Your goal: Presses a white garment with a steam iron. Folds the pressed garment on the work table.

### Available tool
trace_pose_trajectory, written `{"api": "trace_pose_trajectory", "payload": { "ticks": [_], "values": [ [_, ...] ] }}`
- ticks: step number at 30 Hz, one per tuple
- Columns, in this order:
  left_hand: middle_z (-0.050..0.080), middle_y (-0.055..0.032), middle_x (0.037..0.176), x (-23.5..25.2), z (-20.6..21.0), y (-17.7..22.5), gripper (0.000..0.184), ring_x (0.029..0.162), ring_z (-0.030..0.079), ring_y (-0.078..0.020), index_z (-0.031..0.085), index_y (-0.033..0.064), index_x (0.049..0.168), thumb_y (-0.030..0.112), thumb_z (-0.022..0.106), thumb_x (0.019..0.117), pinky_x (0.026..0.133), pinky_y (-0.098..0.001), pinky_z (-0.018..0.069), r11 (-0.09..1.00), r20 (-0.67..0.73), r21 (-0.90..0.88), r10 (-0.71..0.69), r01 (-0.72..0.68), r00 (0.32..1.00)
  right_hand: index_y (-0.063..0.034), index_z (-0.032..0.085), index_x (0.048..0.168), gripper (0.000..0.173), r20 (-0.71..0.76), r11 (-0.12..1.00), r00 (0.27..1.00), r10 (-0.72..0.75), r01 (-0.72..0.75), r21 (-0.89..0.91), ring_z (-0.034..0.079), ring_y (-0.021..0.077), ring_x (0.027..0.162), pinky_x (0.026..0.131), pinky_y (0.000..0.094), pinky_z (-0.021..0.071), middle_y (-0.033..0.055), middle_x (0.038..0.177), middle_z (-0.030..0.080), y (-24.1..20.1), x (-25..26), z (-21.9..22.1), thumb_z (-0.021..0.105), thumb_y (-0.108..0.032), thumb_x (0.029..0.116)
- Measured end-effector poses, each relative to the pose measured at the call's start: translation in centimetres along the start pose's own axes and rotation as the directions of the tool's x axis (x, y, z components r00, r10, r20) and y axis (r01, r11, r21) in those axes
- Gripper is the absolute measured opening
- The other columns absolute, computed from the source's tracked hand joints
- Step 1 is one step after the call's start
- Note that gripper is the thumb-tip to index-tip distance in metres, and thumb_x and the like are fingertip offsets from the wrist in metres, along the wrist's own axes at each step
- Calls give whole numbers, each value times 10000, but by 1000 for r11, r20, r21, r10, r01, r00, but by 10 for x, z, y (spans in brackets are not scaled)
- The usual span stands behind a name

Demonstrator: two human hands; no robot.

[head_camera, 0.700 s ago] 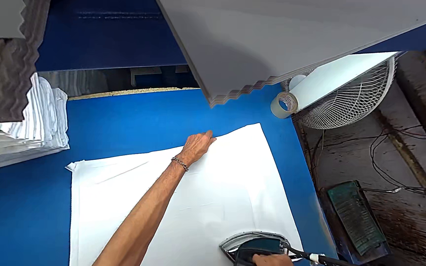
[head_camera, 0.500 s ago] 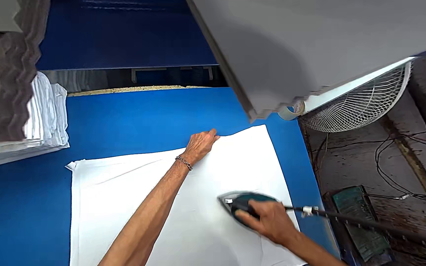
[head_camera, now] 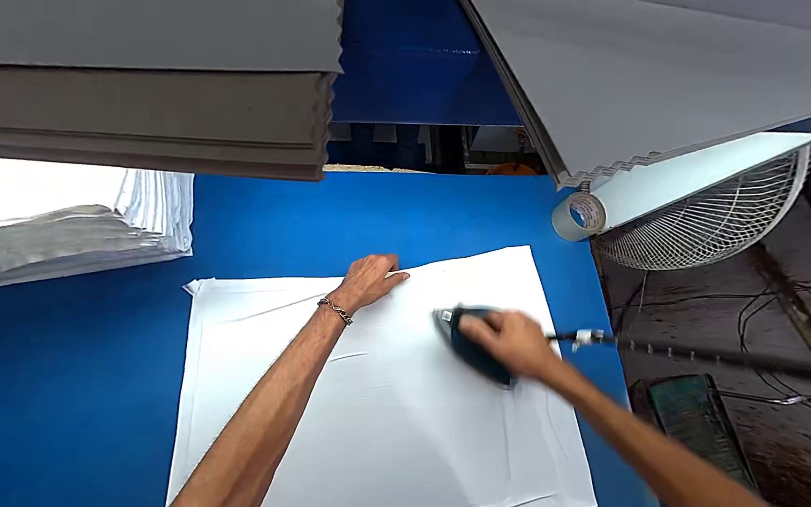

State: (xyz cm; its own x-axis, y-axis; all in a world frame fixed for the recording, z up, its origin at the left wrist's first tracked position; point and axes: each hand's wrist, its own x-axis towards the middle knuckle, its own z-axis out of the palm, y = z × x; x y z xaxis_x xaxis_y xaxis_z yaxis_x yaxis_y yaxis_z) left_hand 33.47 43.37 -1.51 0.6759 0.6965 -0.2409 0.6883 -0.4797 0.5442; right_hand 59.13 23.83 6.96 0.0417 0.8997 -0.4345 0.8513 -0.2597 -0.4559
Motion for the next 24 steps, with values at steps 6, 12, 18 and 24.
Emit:
{"api": "trace_pose_trajectory", "payload": {
  "ticks": [6, 12, 18, 24],
  "values": [
    [682, -175, 883, 1, 14, -1, 348, 865, 696, -375, 641, 30, 1100, 336, 474, 1092, 758, -578, 541, 999, -138, 7, 41, -41, 990, -114, 645, 796, 653, 145, 855, 878, -456, 477, -202, 625, 253, 515, 463, 465, 500, 60, 574, 573, -15, -152, 105, 477, -726, 952],
    [679, -175, 850, 5, 15, -6, 350, 844, 695, -381, 646, 30, 1091, 339, 482, 1088, 748, -579, 533, 1000, -169, -13, 23, -25, 985, -103, 645, 781, 679, -3, 903, 930, -366, 355, -241, 628, 253, 551, 507, 475, 500, 59, 567, 557, -30, -61, 71, 426, -714, 980],
    [678, -197, 884, 9, 13, -17, 359, 887, 686, -392, 650, 5, 1065, 302, 451, 1098, 794, -602, 527, 985, -175, -173, -29, -2, 984, -63, 643, 778, 789, -129, 998, 991, 22, -29, -50, 657, 364, 721, 612, 623, 491, 149, 716, 620, -50, 107, -32, 351, -774, 956],
    [696, -156, 896, -17, -16, -38, 351, 895, 688, -339, 714, 40, 997, 351, 556, 1039, 798, -588, 538, 994, -38, -113, 0, -4, 999, -64, 645, 749, 816, -129, 979, 983, 128, -105, 175, 626, 307, 578, 563, 580, 523, 122, 646, 612, -48, 107, -17, 372, -808, 941]
  ]
}}
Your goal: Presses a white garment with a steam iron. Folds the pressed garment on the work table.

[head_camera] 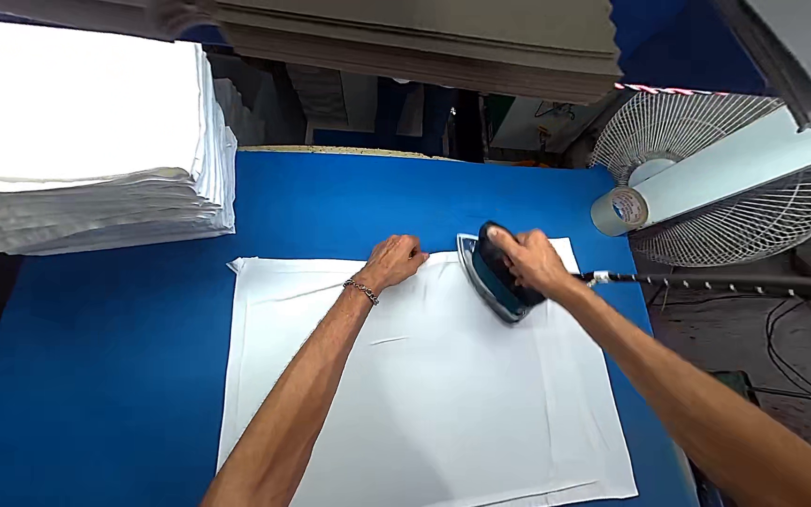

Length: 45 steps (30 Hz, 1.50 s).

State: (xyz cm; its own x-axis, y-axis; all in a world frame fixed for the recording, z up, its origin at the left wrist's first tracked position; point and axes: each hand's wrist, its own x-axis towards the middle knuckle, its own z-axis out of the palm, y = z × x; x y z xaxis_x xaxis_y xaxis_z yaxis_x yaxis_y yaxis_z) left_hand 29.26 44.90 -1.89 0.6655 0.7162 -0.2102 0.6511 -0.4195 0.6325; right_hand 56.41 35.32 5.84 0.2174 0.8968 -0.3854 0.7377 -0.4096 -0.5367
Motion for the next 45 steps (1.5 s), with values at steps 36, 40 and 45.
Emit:
{"api": "trace_pose_trajectory", "payload": {
  "ticks": [36, 40, 45],
  "values": [
    [656, -167, 796, -30, -27, -70, 354, 811, 674, -366, 665, 15, 952, 326, 535, 1064, 735, -567, 517, 996, -67, 5, 90, -90, 994, -123, 628, 765, 665, 100, 765, 847, -522, 517, -385, 577, 200, 469, 423, 409, 459, 19, 534, 523, -56, -225, 169, 420, -716, 982],
    [665, -178, 811, -29, -29, -72, 358, 818, 674, -370, 680, -1, 934, 307, 547, 1058, 734, -577, 515, 993, -123, -86, 66, -77, 990, -87, 651, 755, 682, 59, 852, 935, -350, 344, -395, 644, 292, 567, 503, 518, 497, 82, 568, 569, -99, -119, 129, 421, -688, 983],
    [684, -207, 890, -63, -67, -93, 475, 914, 688, -401, 692, 5, 960, 376, 427, 1092, 786, -614, 526, 996, -37, 84, 6, -3, 999, -53, 628, 771, 826, -106, 978, 994, -28, 5, -211, 651, 371, 730, 624, 632, 479, 157, 732, 624, -138, 21, 75, 326, -802, 947]
  ]
}}
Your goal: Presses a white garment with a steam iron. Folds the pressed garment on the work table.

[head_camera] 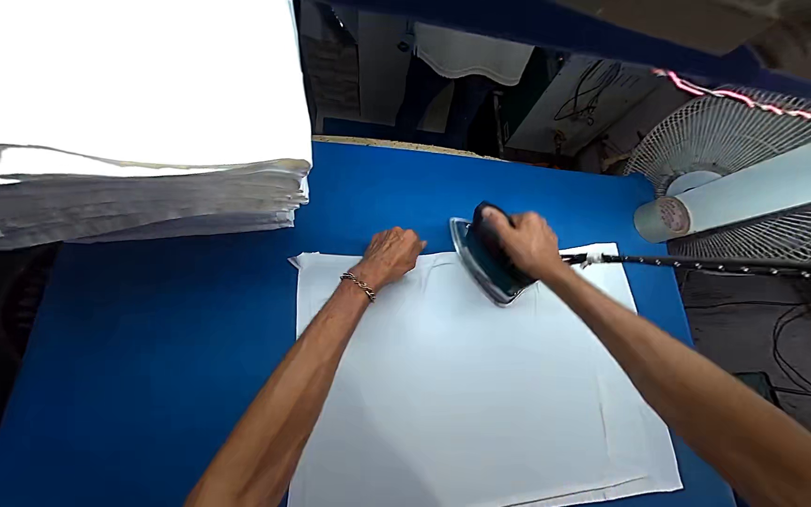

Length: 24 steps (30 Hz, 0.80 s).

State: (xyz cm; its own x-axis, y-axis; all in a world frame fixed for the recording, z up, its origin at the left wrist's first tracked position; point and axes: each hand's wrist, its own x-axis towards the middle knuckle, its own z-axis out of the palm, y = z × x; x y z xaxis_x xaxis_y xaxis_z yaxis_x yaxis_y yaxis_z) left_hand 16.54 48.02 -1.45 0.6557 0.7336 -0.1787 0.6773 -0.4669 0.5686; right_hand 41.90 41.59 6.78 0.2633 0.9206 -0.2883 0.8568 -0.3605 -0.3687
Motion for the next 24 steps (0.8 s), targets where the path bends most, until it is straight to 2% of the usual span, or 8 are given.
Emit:
{"api": "trace_pose_trajectory", "payload": {
  "ticks": [2, 5, 9, 12, 14, 17, 21, 24],
  "values": [
    [685, -173, 870, -14, -6, -17, 449, 888, 682, -364, 709, 27, 943, 440, 558, 1033, 790, -598, 528, 999, 56, -35, 3, -1, 998, -74, 612, 726, 829, 2, 991, 999, 51, -50, 122, 615, 315, 606, 570, 584, 480, 117, 650, 597, 3, 13, 4, 342, -833, 925],
    [699, -156, 891, -16, -1, -24, 326, 919, 678, -343, 712, 38, 953, 353, 641, 1001, 862, -587, 515, 994, 29, -99, 45, -42, 999, -60, 631, 733, 793, 81, 989, 997, 10, -21, 143, 623, 322, 599, 563, 601, 501, 119, 642, 602, -4, -44, 19, 378, -777, 957],
    [645, -129, 786, -17, 0, -27, 301, 790, 647, -307, 679, 30, 918, 293, 595, 1037, 769, -540, 507, 979, -44, -193, 59, -66, 997, -141, 633, 739, 646, 179, 952, 941, -286, 300, -60, 602, 239, 571, 530, 492, 487, 31, 583, 545, -8, -184, 69, 438, -713, 964],
    [617, -123, 732, -13, 0, -31, 298, 728, 629, -304, 665, 26, 880, 279, 608, 1027, 701, -527, 502, 980, -62, -188, 57, -68, 996, -113, 647, 801, 694, 186, 819, 830, -525, 553, -152, 609, 229, 511, 465, 444, 479, 41, 563, 558, -4, -225, 91, 394, -735, 979],
    [606, -108, 708, -7, 2, -37, 298, 715, 618, -294, 665, 36, 850, 283, 629, 1011, 696, -520, 488, 979, -75, -191, 51, -64, 996, -109, 656, 795, 704, 147, 807, 826, -545, 564, -176, 607, 219, 502, 453, 432, 474, 34, 552, 555, -9, -209, 89, 385, -732, 984],
    [606, -112, 701, -4, 5, -41, 313, 715, 618, -305, 670, 36, 837, 298, 630, 1003, 678, -533, 475, 977, -102, -206, 37, -58, 994, -108, 642, 755, 666, 90, 876, 897, -434, 443, -190, 623, 256, 530, 474, 485, 481, 53, 552, 551, -28, -144, 73, 412, -689, 986],
    [667, -196, 844, -18, -21, -45, 426, 866, 682, -388, 670, -2, 914, 311, 439, 1089, 752, -598, 520, 994, -100, -102, -39, 28, 994, -52, 627, 767, 790, 21, 979, 987, -159, 161, -125, 658, 383, 725, 607, 622, 483, 160, 701, 612, -59, -33, 34, 327, -752, 975],
    [692, -181, 885, -40, -41, -58, 436, 926, 673, -374, 706, 24, 888, 426, 590, 1008, 869, -603, 491, 997, 56, 62, -53, 49, 997, -77, 588, 701, 838, -7, 1000, 1000, -25, 25, 18, 628, 332, 660, 587, 600, 461, 126, 669, 596, -58, 9, 28, 305, -831, 934]
  ]
}}
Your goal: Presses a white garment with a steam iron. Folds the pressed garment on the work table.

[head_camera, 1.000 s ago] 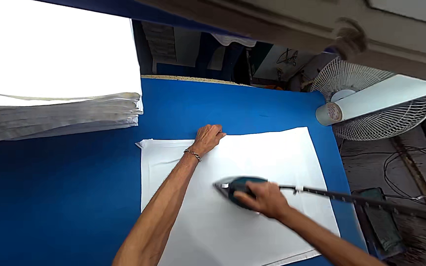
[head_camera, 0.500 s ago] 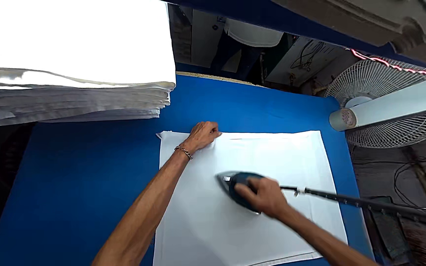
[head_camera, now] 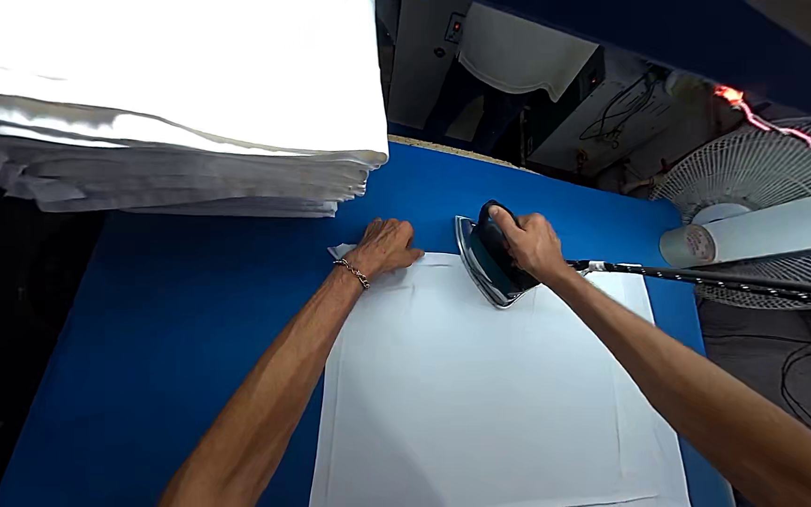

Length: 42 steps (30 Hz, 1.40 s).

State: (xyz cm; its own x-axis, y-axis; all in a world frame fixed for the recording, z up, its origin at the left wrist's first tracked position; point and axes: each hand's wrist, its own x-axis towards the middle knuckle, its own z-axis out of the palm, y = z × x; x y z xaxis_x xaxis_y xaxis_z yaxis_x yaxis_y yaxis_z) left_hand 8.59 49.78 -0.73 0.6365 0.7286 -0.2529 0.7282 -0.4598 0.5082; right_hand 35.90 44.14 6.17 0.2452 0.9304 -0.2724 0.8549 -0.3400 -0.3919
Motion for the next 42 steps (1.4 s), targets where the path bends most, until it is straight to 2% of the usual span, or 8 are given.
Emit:
{"api": "trace_pose_trajectory", "payload": {
  "ticks": [4, 10, 20, 24, 28, 32, 36, 42],
  "values": [
    [666, -120, 805, -10, -6, -27, 341, 859, 644, -311, 699, 57, 789, 348, 677, 965, 884, -592, 457, 994, 55, -89, 73, -68, 996, -79, 625, 727, 792, 97, 1000, 995, -17, 16, 20, 641, 334, 640, 568, 605, 495, 124, 659, 606, -9, -80, 19, 353, -788, 953],
    [634, -130, 758, -10, 4, -33, 395, 811, 635, -306, 665, 26, 776, 298, 571, 1047, 850, -549, 465, 979, -32, -176, 95, -99, 995, -106, 636, 813, 682, 317, 753, 743, -589, 647, -117, 627, 255, 535, 492, 472, 500, 55, 580, 569, 8, -233, 78, 408, -728, 976],
    [672, -191, 842, -31, -10, -56, 412, 854, 680, -369, 678, -10, 928, 322, 482, 1074, 800, -600, 524, 988, -177, -151, -37, 10, 983, -70, 604, 751, 808, 69, 962, 974, -215, 223, -155, 662, 370, 743, 605, 607, 484, 146, 714, 612, -78, -22, 32, 287, -783, 960],
    [691, -165, 857, -73, -28, -87, 393, 883, 669, -349, 732, 28, 907, 421, 736, 926, 870, -612, 503, 988, -6, -93, -123, 122, 992, -98, 566, 686, 825, 70, 997, 995, -76, 77, -8, 626, 325, 682, 586, 576, 448, 114, 673, 586, -81, -17, 36, 299, -842, 921],
    [642, -113, 712, -89, -21, -102, 317, 672, 618, -224, 695, -7, 842, 281, 726, 968, 709, -466, 526, 887, -143, -443, -211, 128, 967, -128, 601, 686, 700, 202, 947, 932, -301, 317, -53, 619, 275, 592, 523, 535, 485, 64, 596, 557, -72, -131, 65, 390, -729, 974],
    [670, -106, 761, -92, -17, -107, 303, 699, 644, -191, 701, -14, 875, 271, 715, 976, 736, -414, 555, 788, -187, -604, -289, 122, 939, -118, 631, 787, 688, 388, 679, 654, -649, 728, -92, 621, 233, 548, 503, 460, 491, 38, 575, 556, -65, -197, 98, 404, -741, 969],
    [663, -84, 733, -89, -8, -105, 259, 666, 623, -155, 719, -4, 849, 236, 757, 936, 706, -376, 543, 751, -286, -655, -351, 85, 892, -104, 624, 764, 674, 350, 709, 713, -608, 685, -164, 629, 275, 568, 506, 493, 476, 65, 574, 550, -107, -139, 96, 417, -709, 978],
    [624, -228, 1313, -171, 31, -25, 369, 1254, 581, -383, 619, -10, 1311, 243, 526, 1059, 1067, -568, 463, 846, -533, -435, -518, 309, 669, -74, 591, 747, 779, 147, 877, 893, -426, 447, -175, 665, 371, 778, 620, 600, 478, 151, 745, 622, -188, -18, 82, 287, -753, 974]
  ]
}}
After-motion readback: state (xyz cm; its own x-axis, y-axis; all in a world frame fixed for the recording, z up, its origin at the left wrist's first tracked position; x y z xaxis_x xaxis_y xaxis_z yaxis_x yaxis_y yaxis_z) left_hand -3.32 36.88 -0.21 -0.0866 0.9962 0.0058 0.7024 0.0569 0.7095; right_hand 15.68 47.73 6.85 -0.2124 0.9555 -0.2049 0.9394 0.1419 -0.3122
